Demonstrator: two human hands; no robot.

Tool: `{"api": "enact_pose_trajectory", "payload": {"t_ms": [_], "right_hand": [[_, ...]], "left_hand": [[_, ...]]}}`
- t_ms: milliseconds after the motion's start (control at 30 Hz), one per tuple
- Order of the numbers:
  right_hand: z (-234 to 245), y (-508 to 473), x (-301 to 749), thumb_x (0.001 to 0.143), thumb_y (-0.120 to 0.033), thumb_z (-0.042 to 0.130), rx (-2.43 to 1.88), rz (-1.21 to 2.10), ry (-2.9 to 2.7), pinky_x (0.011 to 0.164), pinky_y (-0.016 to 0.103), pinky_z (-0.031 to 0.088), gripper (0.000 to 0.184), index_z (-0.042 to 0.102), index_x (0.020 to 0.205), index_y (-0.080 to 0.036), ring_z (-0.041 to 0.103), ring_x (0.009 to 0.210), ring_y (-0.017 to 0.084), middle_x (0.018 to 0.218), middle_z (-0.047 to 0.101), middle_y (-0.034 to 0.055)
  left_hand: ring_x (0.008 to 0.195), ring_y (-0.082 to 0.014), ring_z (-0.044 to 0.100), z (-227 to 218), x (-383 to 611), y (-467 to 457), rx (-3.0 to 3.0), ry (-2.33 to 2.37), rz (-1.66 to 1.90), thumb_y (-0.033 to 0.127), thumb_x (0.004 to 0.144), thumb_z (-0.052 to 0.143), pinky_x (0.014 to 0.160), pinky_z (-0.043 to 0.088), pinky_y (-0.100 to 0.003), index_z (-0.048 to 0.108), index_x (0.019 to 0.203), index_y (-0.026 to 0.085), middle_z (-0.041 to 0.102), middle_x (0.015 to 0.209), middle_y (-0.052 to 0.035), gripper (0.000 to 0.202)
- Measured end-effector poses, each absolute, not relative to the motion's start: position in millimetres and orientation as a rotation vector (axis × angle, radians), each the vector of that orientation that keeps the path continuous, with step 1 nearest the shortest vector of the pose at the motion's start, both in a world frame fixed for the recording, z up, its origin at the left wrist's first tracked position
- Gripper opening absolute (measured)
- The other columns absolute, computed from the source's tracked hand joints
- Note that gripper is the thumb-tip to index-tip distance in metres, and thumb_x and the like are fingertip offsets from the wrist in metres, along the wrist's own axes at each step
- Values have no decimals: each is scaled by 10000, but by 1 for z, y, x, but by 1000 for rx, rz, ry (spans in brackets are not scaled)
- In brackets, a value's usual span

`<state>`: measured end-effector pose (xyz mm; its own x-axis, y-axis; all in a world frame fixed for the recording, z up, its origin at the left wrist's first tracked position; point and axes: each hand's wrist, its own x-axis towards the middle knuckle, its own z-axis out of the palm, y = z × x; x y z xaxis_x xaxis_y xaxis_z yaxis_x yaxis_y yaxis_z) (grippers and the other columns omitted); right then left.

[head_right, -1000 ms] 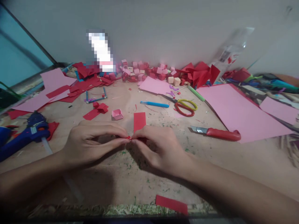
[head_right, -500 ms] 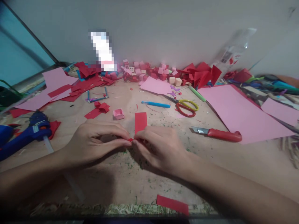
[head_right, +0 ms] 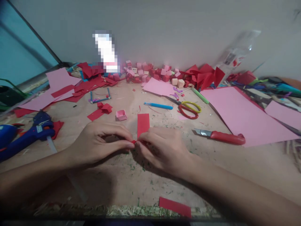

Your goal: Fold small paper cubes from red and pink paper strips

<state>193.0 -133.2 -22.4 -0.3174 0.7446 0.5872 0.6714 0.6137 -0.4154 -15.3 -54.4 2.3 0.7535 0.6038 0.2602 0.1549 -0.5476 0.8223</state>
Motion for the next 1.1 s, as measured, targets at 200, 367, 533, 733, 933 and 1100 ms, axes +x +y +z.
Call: {"api": "enact_pose_trajectory", "payload": {"t_ms": [200,367,533,733,933,1100], "right_hand": [[-28,-132,192,967,-194,609,-1021,103,-2073,514,290,382,81,635,893,-213,541,542,137,653,658,9],[-33,-133,191,939,-196,645,-996,103,-2056,503,284,386,52,624,918,-238,525,541,137,654,642,-5],[-31,-134,189,937,-211,639,-996,84,-2043,487,289,380,49,627,948,-257,520,530,145,641,628,-10],[-28,-134,187,955,-201,623,-991,144,-1990,504,284,397,60,637,900,-222,552,533,142,634,655,5],[-28,-135,186,986,-199,601,-987,237,-1968,524,257,418,117,662,888,-186,582,563,129,666,682,23],[-26,-135,184,973,-179,599,-951,284,-1954,531,246,436,90,680,936,-183,589,581,128,704,696,29]], "left_hand": [[617,-107,626,0,-14,-55,1913,563,582,145,804,753,591,512,-183,723,716,154,707,671,8,93],[637,-98,616,-2,-12,-55,1801,568,530,118,779,761,612,517,-174,702,697,140,683,681,8,103],[666,-108,654,-2,-12,-56,1772,545,583,95,741,812,647,554,-181,738,767,155,725,720,11,99],[673,-139,699,-6,-15,-56,1827,487,643,107,763,811,636,578,-210,786,783,157,778,763,-29,60],[587,-122,680,-3,-17,-58,1902,527,683,130,763,836,562,553,-175,797,756,158,772,690,-17,49],[597,-119,684,-2,-17,-57,1955,537,727,130,774,828,574,550,-172,791,741,161,777,692,-13,59]]}}
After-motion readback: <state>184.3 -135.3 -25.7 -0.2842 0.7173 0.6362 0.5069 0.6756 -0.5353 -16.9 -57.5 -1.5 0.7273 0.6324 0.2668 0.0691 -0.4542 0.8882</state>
